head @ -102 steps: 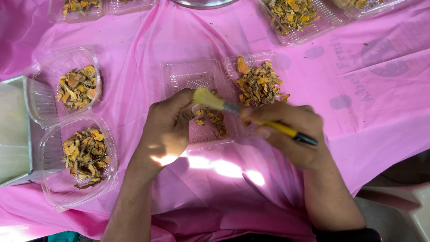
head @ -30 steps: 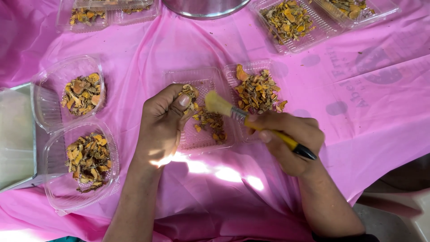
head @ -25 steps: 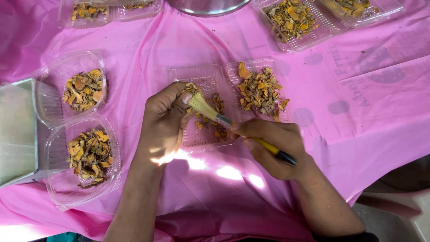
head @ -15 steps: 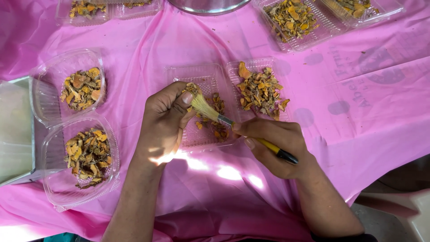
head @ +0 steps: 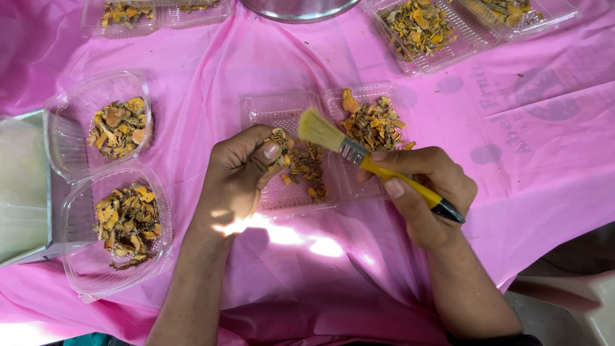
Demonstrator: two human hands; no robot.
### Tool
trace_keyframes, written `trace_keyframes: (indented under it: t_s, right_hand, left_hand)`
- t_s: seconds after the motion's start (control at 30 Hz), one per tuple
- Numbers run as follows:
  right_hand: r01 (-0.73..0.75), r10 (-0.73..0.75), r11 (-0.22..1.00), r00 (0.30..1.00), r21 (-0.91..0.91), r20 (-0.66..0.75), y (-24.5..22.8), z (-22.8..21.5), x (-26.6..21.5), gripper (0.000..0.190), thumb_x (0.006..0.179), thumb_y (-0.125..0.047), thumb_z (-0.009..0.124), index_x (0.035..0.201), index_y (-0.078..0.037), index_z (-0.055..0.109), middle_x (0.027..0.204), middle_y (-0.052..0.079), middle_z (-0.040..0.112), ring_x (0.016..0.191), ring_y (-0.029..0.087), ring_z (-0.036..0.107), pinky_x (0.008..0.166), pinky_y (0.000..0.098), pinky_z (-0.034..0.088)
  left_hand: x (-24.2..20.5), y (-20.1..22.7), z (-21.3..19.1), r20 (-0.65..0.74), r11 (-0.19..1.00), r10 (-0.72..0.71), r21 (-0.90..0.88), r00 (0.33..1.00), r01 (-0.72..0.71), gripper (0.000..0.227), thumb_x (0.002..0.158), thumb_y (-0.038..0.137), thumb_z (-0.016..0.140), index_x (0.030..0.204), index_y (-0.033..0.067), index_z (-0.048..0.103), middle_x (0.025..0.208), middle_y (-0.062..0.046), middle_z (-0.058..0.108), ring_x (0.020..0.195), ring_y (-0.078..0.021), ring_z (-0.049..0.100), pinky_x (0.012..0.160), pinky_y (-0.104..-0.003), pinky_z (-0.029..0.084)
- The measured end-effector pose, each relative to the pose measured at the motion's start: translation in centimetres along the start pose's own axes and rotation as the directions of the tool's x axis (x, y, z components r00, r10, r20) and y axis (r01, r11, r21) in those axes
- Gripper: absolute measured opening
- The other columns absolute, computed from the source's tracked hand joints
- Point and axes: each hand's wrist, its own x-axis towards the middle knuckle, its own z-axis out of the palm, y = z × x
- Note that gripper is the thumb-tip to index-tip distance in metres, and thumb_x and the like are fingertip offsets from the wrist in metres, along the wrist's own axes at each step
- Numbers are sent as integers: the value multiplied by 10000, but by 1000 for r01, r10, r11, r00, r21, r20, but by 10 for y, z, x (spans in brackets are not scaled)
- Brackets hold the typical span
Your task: Sorting and packaging dried herbs into plastic containers and small bags using a brush and hands.
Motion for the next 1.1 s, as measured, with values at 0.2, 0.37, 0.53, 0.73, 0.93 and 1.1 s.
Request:
trace_keyframes:
  t_s: [0.2, 0.37, 0.53, 0.73, 0.93, 1.1]
  right_hand:
    - [-25, 25, 1000, 1000, 3, -5, -5, 3, -5, 217, 893, -48, 649, 1046, 81, 733, 512, 57, 569, 412, 81, 536, 443, 215, 436]
    - [-164, 176, 984, 941, 65, -290, -9, -4, -22, 282, 940, -165, 638, 1087, 71, 592, 1085, 267, 716, 863, 295, 759, 778, 306, 622]
    - [-140, 147, 986, 986, -88, 77, -3, -23, -16, 168, 977, -9, 579, 1098, 69, 666, 1094, 177, 750, 912, 234, 779, 832, 272, 632]
    - [186, -168, 982, 935, 30, -312, 31, -62, -14, 74, 1066, -78, 589, 1036, -12, 601, 1018, 168, 703, 814, 267, 772, 661, 309, 690]
    - [81, -80, 996, 814, -23, -575, 19, -85, -12, 197, 1036, -130, 613, 1131, 25, 538, 1093, 184, 625, 854, 325, 670, 798, 375, 645]
    - [63, -84, 996, 811, -56, -579, 24, -83, -12, 228, 1024, -149, 630, 1109, 48, 552, 1017, 206, 646, 802, 331, 697, 715, 336, 606]
  left_hand:
    - [-3, 17, 11, 12, 933, 43, 356, 999, -45, 175, 1044, 41, 546, 968, 8, 700, 674, 4, 457, 667, -87, 355, 637, -235, 384]
    - [-5, -5, -10, 76, 839, -1, 543, 997, -41, 95, 1048, 28, 565, 1036, 57, 654, 867, 17, 579, 821, -128, 515, 740, -266, 465]
    - [-7, -2, -10, 78, 779, -6, 625, 997, -44, 143, 1041, 3, 569, 1083, 82, 681, 857, 40, 565, 798, -108, 493, 723, -238, 421]
    - [6, 21, 10, 116, 678, -32, 732, 993, -64, 172, 1067, 54, 504, 902, 93, 530, 749, 5, 466, 692, -147, 404, 629, -299, 339]
    - [59, 11, 57, 144, 641, -188, 768, 972, 10, 298, 1038, 72, 413, 742, 101, 421, 676, -22, 477, 629, -155, 413, 580, -355, 314]
    - [80, -11, 78, 214, 657, -365, 749, 906, 88, 432, 1098, 153, 506, 703, 160, 332, 761, -62, 633, 1029, -127, 780, 644, -273, 429]
